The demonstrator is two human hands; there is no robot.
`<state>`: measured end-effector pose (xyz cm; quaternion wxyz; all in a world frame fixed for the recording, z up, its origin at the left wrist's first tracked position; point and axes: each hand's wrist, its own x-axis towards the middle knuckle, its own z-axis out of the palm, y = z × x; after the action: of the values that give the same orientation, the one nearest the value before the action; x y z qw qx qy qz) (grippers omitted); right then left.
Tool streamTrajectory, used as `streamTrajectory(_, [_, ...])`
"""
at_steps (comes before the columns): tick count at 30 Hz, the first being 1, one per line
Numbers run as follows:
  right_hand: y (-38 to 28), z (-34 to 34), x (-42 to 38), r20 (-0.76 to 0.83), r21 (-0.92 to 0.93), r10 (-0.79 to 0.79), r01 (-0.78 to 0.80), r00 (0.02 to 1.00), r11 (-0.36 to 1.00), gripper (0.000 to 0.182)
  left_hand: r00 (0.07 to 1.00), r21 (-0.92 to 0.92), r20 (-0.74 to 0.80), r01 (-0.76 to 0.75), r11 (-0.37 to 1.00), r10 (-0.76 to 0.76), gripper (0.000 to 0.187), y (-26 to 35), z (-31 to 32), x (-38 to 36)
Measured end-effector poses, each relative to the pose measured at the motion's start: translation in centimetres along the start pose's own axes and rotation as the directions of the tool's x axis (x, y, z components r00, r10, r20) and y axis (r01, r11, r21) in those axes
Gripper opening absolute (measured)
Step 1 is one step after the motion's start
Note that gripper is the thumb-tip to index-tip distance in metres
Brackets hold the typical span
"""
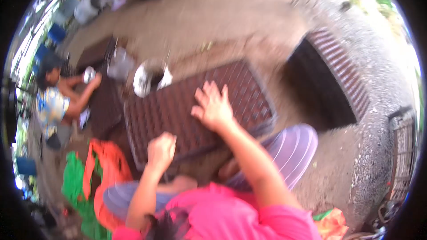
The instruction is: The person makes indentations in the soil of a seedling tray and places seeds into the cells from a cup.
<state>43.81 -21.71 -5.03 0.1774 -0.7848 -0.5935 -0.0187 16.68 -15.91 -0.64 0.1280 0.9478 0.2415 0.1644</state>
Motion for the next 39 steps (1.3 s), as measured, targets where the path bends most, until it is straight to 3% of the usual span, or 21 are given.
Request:
streamTrajectory(1, [-0.4, 0.0, 0.1, 0.083, -0.012, 0.019, -0.018, 0.996, 1.0, 0.075, 1.0, -0.001, 0.006, 0.022, 1.0, -0.022, 0.008, -0.3, 0.3, -0.2])
streamTrajectory(7, [-0.5, -1.4, 0.7, 0.085, -0.043, 0.016, -0.012, 0.996, 0.999, 0.076, 0.987, -0.119, -0.099, 0.113, 0.986, -0.125, 0.01, 1.4, -1.2, 0.3])
streamTrajectory(24, [-0.8, -1.4, 0.9, 0.184, -0.074, 0.049, -0.036, 0.982, 0.997, 0.076, 0.971, -0.102, -0.232, 0.034, 0.994, -0.057, 0.011, 0.5, 0.9, -1.1])
streamTrajectory(27, [-0.7, -1.1, 0.8, 0.144, -0.056, 0.044, -0.036, 0.989, 0.998, 0.077, 0.98, -0.108, -0.182, 0.066, 0.992, -0.085, 0.013, 0.7, 0.3, -1.1])
streamTrajectory(29, [-0.5, -0.9, 0.8, 0.128, -0.053, 0.04, -0.034, 0.991, 0.998, 0.077, 0.996, -0.048, -0.022, 0.084, 0.995, -0.085, 0.018, 1.3, -1.5, -0.6])
streamTrajectory(31, [-0.6, -1.1, 1.0, 0.129, -0.055, 0.044, -0.037, 0.991, 0.998, 0.076, 1.0, 0.016, 0.015, 0.003, 1.0, -0.003, 0.031, 2.2, -5.1, 1.2])
streamTrajectory(33, [-0.5, 0.3, 1.3, 0.074, -0.065, 0.027, -0.022, 0.997, 0.998, 0.073, 0.987, 0.058, -0.085, -0.134, 0.989, 0.138, 0.031, 3.9, -10.9, 3.9])
streamTrajectory(36, [-0.7, -0.9, 1.2, 0.021, -0.173, -0.054, 0.056, 0.998, 0.983, 0.069, 0.869, 0.164, -0.297, -0.362, 0.917, 0.396, 0.032, 6.7, -19.4, 7.6])
streamTrajectory(38, [-1.8, 0.5, 0.5, 0.062, -0.223, -0.141, 0.152, 0.988, 0.963, 0.068, 0.796, 0.261, -0.342, -0.43, 0.864, 0.5, 0.031, 7.8, -22.4, 9.1])
streamTrajectory(39, [-2.7, 2.0, -0.2, 0.099, -0.242, -0.2, 0.218, 0.975, 0.945, 0.068, 0.803, 0.282, -0.331, -0.416, 0.865, 0.495, 0.031, 8.0, -22.9, 8.3])
